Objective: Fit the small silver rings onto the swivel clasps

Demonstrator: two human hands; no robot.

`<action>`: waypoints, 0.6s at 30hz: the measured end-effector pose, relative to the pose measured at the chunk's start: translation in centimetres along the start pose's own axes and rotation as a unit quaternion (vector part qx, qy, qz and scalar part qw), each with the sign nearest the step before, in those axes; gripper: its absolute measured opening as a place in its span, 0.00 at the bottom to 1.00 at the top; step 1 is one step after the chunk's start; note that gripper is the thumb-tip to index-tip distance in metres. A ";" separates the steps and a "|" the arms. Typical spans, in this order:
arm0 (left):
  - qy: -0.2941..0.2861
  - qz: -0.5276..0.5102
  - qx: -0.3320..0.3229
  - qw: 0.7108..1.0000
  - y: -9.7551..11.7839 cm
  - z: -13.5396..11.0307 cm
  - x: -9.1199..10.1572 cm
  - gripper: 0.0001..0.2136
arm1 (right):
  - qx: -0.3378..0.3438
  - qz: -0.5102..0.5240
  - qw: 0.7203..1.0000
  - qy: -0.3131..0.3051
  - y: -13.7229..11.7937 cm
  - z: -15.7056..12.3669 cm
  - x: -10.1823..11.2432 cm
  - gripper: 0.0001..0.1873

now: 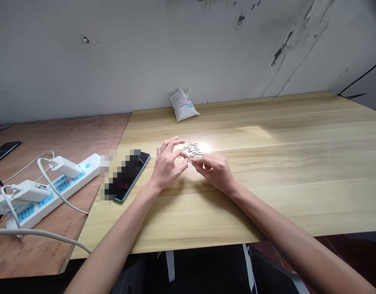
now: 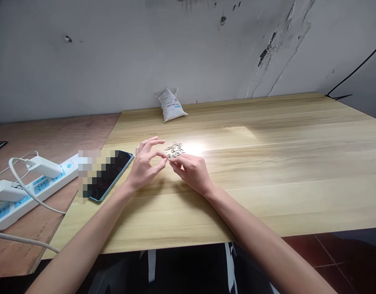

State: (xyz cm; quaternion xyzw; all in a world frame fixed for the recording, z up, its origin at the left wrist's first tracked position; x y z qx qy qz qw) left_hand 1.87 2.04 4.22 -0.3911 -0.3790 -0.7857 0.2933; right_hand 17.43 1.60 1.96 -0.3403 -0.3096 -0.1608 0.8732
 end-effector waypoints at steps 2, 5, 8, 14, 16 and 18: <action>-0.009 -0.010 0.005 1.000 -0.3 0.0 0.0 0.03 | 0.027 -0.061 0.998 -0.024 0.1 0.0 0.0 0.12; -0.023 -0.031 0.009 0.999 -0.7 0.0 -0.2 0.03 | 0.034 -0.112 0.991 -0.062 0.4 0.0 0.0 0.13; -0.026 -0.035 0.005 0.999 -0.7 0.0 -0.3 0.03 | 0.006 -0.076 0.994 -0.084 0.6 0.0 -0.1 0.12; -0.034 0.008 -0.048 0.998 0.2 -0.1 -0.5 0.04 | -0.044 -0.047 0.996 -0.068 1.0 0.1 -0.8 0.10; -0.038 0.030 -0.060 0.997 0.3 -0.1 -0.7 0.04 | -0.042 -0.052 0.996 -0.066 1.5 0.1 -0.9 0.09; -0.044 0.051 -0.066 0.996 0.2 -0.1 -0.8 0.05 | -0.038 -0.065 0.995 -0.063 2.0 0.2 -0.6 0.09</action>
Point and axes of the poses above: each hand's wrist, its own z-axis towards the middle knuckle, its own x-axis out of the back of the hand, y = z × x, the point moved 5 cm from there along z, towards the middle knuckle, and after that the axes turned 7 degrees about -y, right-handed, at the moved point
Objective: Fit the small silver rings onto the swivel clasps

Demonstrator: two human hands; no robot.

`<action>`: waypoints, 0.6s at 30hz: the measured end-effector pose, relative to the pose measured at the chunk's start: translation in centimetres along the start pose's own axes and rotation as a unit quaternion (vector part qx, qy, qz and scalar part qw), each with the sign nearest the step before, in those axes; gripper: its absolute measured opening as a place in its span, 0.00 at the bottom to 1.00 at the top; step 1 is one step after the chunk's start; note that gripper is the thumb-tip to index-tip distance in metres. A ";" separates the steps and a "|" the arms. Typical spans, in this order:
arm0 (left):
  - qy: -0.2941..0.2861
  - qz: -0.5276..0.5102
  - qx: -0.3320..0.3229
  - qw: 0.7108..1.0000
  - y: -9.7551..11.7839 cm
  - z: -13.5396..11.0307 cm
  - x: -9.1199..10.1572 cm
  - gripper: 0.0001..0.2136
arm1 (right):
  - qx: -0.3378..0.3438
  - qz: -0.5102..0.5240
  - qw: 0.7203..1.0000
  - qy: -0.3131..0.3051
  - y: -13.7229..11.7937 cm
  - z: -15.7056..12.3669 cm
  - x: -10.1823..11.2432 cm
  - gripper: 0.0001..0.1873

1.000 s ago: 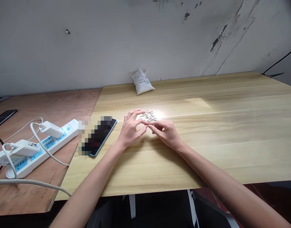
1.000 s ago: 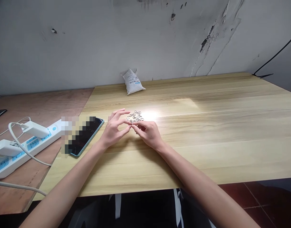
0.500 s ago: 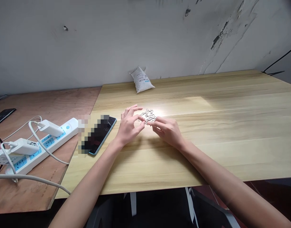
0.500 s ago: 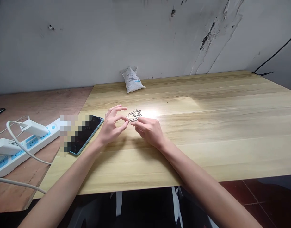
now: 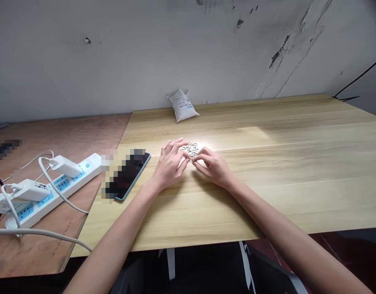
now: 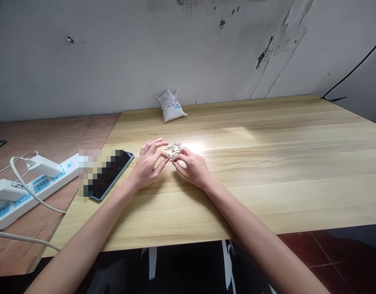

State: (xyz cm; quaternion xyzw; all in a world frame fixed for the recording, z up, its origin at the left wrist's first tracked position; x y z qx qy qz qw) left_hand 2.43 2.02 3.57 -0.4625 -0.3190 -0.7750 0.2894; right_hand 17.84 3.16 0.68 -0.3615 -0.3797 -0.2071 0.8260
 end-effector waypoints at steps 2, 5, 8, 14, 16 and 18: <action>-0.007 0.016 0.001 1.000 -0.2 0.0 -0.1 0.05 | 0.008 -0.027 1.000 0.009 0.2 0.0 0.5 0.10; -0.026 0.038 0.007 0.999 -0.4 -0.1 -0.4 0.06 | 0.042 -0.078 0.996 0.022 -0.5 0.1 1.0 0.11; -0.058 0.048 0.000 0.997 -0.2 -0.1 -1.1 0.07 | 0.097 -0.131 0.987 0.004 -2.2 0.0 0.6 0.14; -0.075 0.036 0.002 0.997 -0.8 -0.3 -0.9 0.06 | 0.123 -0.137 0.982 -0.039 -2.7 -0.2 -0.3 0.14; -0.078 0.029 0.006 0.997 -1.6 -0.4 -0.3 0.06 | 0.110 -0.114 0.986 -0.053 -2.0 -0.3 -0.1 0.12; -0.091 0.020 0.005 0.996 -2.4 -0.6 0.3 0.06 | 0.095 -0.091 0.988 -0.078 -1.3 -0.4 0.1 0.11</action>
Point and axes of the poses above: each hand's wrist, its own z-axis towards the middle knuckle, its own x-axis out of the back of the hand, y = z × x, the point moved 5 cm from there along z, towards the middle knuckle, and after that the axes turned 7 degrees about -y, right-handed, at the moved point
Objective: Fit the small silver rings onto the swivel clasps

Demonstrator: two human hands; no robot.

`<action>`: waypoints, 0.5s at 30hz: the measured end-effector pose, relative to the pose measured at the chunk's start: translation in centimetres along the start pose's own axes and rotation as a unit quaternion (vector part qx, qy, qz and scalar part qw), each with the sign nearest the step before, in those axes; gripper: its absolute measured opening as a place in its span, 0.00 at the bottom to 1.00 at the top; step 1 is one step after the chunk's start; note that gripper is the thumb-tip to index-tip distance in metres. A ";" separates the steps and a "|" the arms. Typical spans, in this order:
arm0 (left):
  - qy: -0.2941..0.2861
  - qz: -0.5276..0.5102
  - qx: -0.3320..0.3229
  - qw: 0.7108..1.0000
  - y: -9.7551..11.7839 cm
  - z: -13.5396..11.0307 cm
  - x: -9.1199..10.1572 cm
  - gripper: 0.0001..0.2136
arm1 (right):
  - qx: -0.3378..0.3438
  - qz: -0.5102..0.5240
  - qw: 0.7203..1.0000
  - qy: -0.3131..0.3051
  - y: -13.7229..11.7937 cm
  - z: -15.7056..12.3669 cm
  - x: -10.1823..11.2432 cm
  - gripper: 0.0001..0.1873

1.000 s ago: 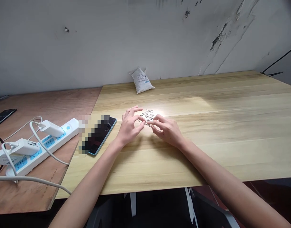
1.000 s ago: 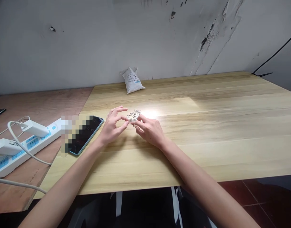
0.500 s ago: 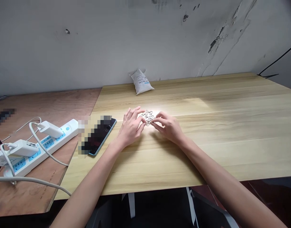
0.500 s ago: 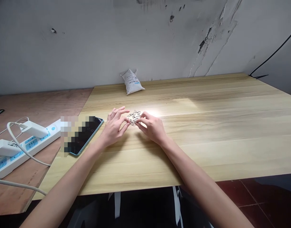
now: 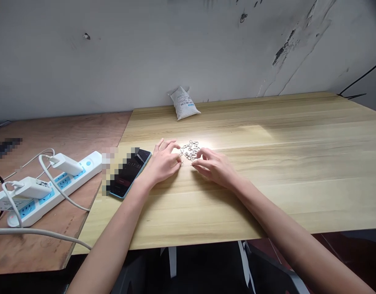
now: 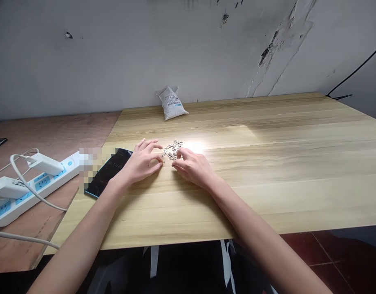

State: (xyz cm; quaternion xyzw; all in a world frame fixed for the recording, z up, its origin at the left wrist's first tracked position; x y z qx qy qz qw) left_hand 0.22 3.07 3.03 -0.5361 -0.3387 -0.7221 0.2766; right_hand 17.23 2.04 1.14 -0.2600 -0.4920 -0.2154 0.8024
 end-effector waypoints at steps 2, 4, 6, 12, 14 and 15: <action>-0.014 -0.017 -0.001 1.000 -0.8 -0.2 0.3 0.06 | -0.006 0.025 0.999 -0.031 0.3 -0.1 -0.2 0.10; -0.023 -0.034 0.006 0.999 -1.3 -0.3 0.3 0.08 | -0.016 0.048 0.997 -0.052 0.4 -0.1 -0.4 0.11; -0.015 -0.041 0.031 0.999 -1.8 -0.2 0.1 0.09 | -0.032 0.071 0.996 -0.049 0.5 -0.1 -0.4 0.12; 0.043 -0.025 0.130 0.990 -2.5 1.0 -1.6 0.07 | -0.059 0.115 0.991 -0.020 0.9 -0.2 -0.5 0.11; 0.049 -0.040 0.138 0.988 -2.5 1.4 -1.9 0.05 | -0.063 0.120 0.991 -0.022 1.0 -0.2 -0.5 0.10; 0.053 -0.052 0.138 0.988 -2.4 1.5 -1.9 0.05 | -0.065 0.121 0.990 -0.022 1.0 -0.2 -0.5 0.09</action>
Point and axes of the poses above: each hand's wrist, its own z-axis towards the middle knuckle, its own x-axis out of the back of the hand, y = z × x, the point moved 5 cm from there along z, towards the middle knuckle, and after that the axes turned 7 degrees about -y, right-handed, at the moved point
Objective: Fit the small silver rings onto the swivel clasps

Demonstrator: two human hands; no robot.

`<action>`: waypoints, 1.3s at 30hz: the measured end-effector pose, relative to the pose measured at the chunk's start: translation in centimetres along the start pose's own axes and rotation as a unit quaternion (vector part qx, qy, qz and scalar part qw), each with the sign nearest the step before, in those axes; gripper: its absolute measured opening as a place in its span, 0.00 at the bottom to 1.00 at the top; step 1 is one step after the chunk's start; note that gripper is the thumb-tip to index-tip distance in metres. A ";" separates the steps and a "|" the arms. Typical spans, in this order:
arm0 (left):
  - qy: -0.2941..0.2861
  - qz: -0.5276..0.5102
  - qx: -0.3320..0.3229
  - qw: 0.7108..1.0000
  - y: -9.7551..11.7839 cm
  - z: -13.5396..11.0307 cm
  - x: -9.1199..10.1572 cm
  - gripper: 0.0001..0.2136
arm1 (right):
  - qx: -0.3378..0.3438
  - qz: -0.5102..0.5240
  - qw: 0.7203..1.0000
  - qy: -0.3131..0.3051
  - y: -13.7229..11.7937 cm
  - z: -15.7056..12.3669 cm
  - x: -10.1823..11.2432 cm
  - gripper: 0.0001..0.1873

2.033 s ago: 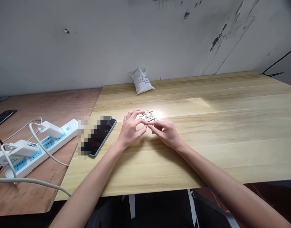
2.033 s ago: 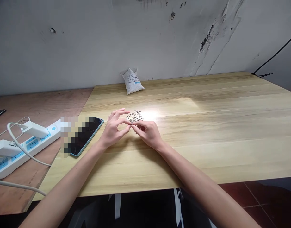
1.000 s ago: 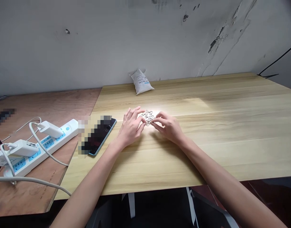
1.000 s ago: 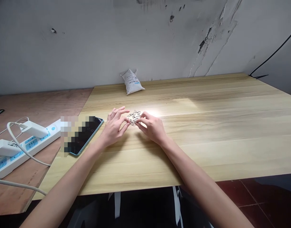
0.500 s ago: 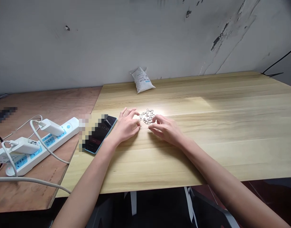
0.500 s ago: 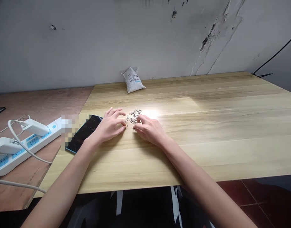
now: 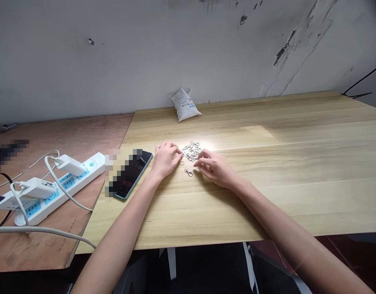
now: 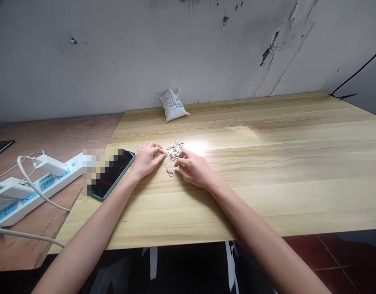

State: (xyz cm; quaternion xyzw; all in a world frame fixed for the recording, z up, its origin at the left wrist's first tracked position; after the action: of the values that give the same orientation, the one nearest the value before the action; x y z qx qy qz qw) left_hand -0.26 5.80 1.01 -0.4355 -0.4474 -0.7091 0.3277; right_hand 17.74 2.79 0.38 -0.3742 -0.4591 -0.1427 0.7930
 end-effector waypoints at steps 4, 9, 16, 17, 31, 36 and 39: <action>-0.004 -0.108 -0.025 0.994 0.8 -0.2 0.9 0.04 | -0.020 0.023 0.999 0.024 0.0 0.1 0.4 0.11; -0.054 -0.343 -0.028 0.937 2.0 -0.8 1.5 0.09 | -0.017 0.152 0.987 0.041 -0.8 0.4 0.6 0.18; -0.063 -0.405 0.019 0.912 2.1 -1.0 0.7 0.10 | -0.013 0.180 0.982 0.063 -0.7 0.7 0.4 0.12; -0.058 -0.406 0.028 0.912 2.0 -1.0 0.7 0.10 | -0.022 0.179 0.982 0.060 -0.5 0.6 0.4 0.11; -0.061 -0.432 0.081 0.896 2.0 -1.0 -0.3 0.07 | -0.016 0.108 0.992 0.068 -1.0 0.5 0.1 0.10; -0.052 -0.363 0.029 0.930 2.6 -1.1 0.2 0.07 | -0.046 0.200 0.976 0.068 -0.7 0.6 0.4 0.11; 0.005 -0.260 -0.024 0.965 3.3 -1.3 1.0 0.02 | -0.072 0.278 0.956 0.053 -0.5 0.7 0.4 0.12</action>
State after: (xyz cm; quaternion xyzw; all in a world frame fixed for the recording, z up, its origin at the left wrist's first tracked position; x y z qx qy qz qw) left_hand 1.68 3.24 2.79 -0.3088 -0.5264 -0.7824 0.1241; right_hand 17.23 2.98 1.11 -0.5349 -0.2826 0.0313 0.7956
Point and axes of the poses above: each hand's wrist, its own z-axis towards the middle knuckle, its own x-axis out of the back of the hand, y = z × x, the point moved 5 cm from there along z, towards the middle knuckle, and after that the axes turned 7 degrees about -y, right-handed, at the moved point
